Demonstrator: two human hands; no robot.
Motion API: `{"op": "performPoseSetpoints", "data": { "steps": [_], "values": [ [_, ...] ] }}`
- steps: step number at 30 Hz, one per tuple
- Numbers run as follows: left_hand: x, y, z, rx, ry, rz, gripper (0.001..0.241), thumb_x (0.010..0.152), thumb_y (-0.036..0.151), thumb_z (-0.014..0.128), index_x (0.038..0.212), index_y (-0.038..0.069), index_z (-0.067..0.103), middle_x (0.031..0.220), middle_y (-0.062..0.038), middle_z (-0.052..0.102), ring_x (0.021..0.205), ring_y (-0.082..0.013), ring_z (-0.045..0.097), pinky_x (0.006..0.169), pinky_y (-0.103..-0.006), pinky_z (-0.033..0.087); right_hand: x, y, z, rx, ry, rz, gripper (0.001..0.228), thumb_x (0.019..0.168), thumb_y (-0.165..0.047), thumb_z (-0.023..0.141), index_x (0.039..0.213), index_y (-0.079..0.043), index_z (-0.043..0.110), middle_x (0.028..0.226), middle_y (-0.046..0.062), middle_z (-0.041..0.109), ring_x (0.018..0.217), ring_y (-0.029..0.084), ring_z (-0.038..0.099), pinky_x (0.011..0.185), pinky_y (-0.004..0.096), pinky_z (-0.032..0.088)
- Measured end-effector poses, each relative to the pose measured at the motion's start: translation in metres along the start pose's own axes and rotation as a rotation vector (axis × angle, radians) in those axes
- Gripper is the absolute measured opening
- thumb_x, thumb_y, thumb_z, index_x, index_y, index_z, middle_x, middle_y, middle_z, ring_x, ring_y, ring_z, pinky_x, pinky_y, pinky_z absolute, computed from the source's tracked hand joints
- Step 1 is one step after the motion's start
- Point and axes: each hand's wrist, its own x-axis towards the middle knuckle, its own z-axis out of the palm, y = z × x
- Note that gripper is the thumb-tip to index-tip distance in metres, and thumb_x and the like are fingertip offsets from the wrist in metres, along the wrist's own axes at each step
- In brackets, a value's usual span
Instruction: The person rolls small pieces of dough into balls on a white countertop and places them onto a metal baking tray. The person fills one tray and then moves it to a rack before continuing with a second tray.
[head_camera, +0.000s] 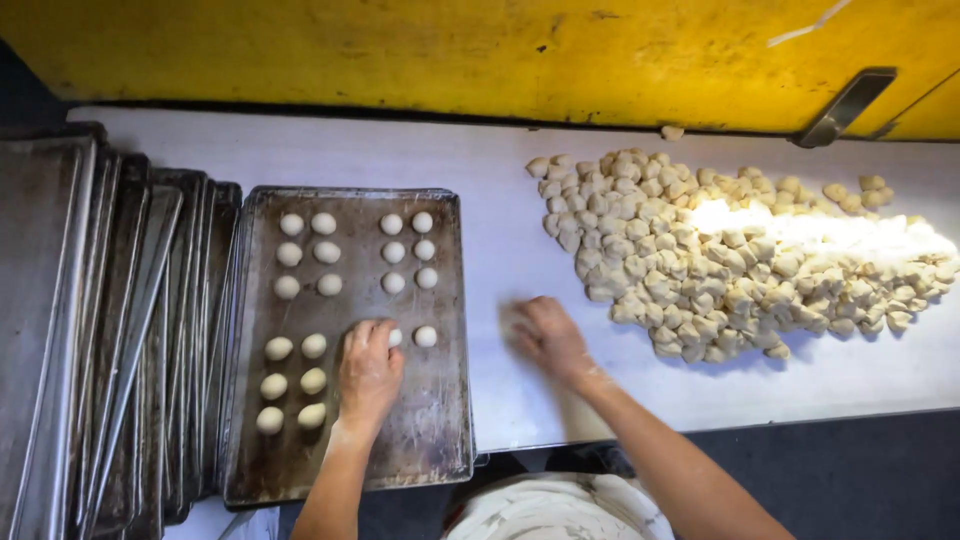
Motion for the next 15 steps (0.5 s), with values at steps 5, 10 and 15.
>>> {"op": "performPoseSetpoints", "data": {
  "steps": [5, 10, 15],
  "values": [
    [0.011, 0.081, -0.057, 0.001, 0.104, -0.074, 0.067, 0.078, 0.003, 0.069, 0.144, 0.003, 0.052, 0.137, -0.021, 0.052, 0.121, -0.0413, 0.055, 0.096, -0.0514, 0.053, 0.065, 0.090, -0.074, -0.273, 0.160, -0.013, 0.020, 0.091, -0.004, 0.069, 0.110, -0.004, 0.071, 0.105, 0.017, 0.065, 0.097, 0.032, 0.062, 0.084, 0.041, 0.056],
    [0.024, 0.152, -0.023, -0.146, 0.191, -0.134, 0.040, 0.092, 0.003, 0.064, 0.132, 0.003, 0.064, 0.128, -0.018, 0.058, 0.119, -0.0301, 0.055, 0.105, -0.0400, 0.051, 0.138, 0.048, -0.155, -0.413, -0.373, 0.315, 0.028, 0.109, -0.024, 0.048, 0.110, -0.005, 0.068, 0.125, 0.016, 0.052, 0.097, 0.031, 0.063, 0.086, 0.045, 0.061],
    [0.048, 0.207, 0.053, -0.263, 0.149, -0.053, 0.031, 0.088, 0.008, 0.064, 0.118, 0.005, 0.068, 0.112, -0.013, 0.067, 0.105, -0.0346, 0.062, 0.095, -0.0457, 0.049, 0.100, 0.072, -0.137, -0.422, -0.211, -0.336, 0.039, 0.081, 0.018, 0.057, 0.106, -0.007, 0.072, 0.095, 0.008, 0.074, 0.084, 0.022, 0.070, 0.086, 0.037, 0.059]
  ]
}}
